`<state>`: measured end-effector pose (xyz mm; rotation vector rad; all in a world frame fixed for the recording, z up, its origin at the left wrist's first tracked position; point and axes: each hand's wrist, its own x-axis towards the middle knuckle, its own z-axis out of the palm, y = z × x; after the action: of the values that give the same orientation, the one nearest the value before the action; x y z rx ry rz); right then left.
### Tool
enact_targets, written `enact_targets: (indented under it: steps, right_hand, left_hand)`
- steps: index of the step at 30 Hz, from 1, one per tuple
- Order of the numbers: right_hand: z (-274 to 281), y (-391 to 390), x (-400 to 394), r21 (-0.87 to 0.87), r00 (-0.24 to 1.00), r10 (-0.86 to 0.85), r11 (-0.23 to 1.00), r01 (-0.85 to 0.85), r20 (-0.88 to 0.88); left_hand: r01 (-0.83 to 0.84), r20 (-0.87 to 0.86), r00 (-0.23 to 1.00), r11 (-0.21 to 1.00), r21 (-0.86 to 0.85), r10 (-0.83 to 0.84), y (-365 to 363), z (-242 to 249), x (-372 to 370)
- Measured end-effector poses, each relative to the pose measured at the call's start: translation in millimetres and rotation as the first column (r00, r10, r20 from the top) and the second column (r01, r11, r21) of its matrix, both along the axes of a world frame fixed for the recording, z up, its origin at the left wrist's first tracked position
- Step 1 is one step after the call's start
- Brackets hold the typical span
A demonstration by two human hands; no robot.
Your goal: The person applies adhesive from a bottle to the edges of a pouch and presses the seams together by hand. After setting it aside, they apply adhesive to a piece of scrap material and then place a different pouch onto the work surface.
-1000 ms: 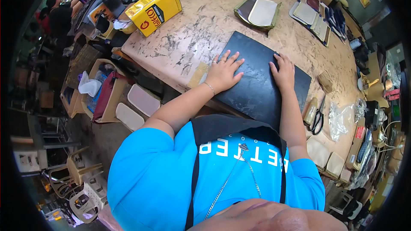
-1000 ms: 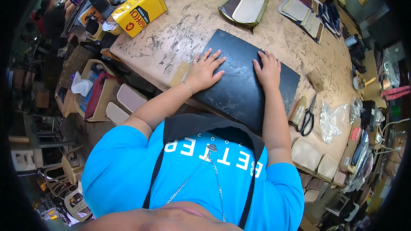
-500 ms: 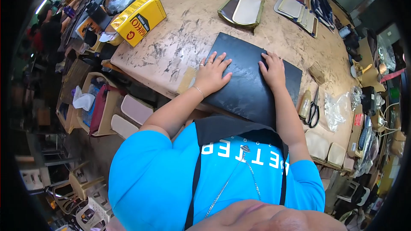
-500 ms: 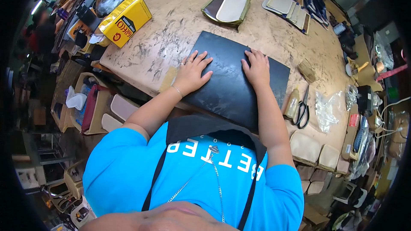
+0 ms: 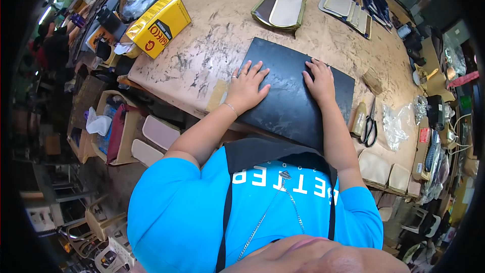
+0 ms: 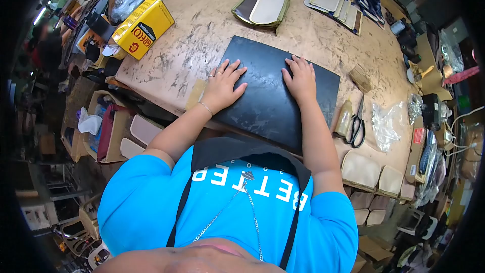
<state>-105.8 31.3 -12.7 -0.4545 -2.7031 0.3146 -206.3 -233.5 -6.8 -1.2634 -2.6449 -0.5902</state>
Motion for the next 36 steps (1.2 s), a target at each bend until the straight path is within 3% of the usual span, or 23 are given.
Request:
enact_targets:
  steps: [25, 36]
  right_hand:
    - [0, -1, 2, 0.000, 1.000, 0.008, 1.000, -0.008, -0.023]
    - [-2, -22, 9, 0.112, 0.999, -0.034, 0.993, 0.035, -0.010]
  left_hand:
    - [0.020, -0.028, 0.999, 1.000, 0.008, -0.020, -1, -3, -2]
    - [0.010, -0.043, 0.999, 1.000, 0.018, -0.009, -1, -1, -1]
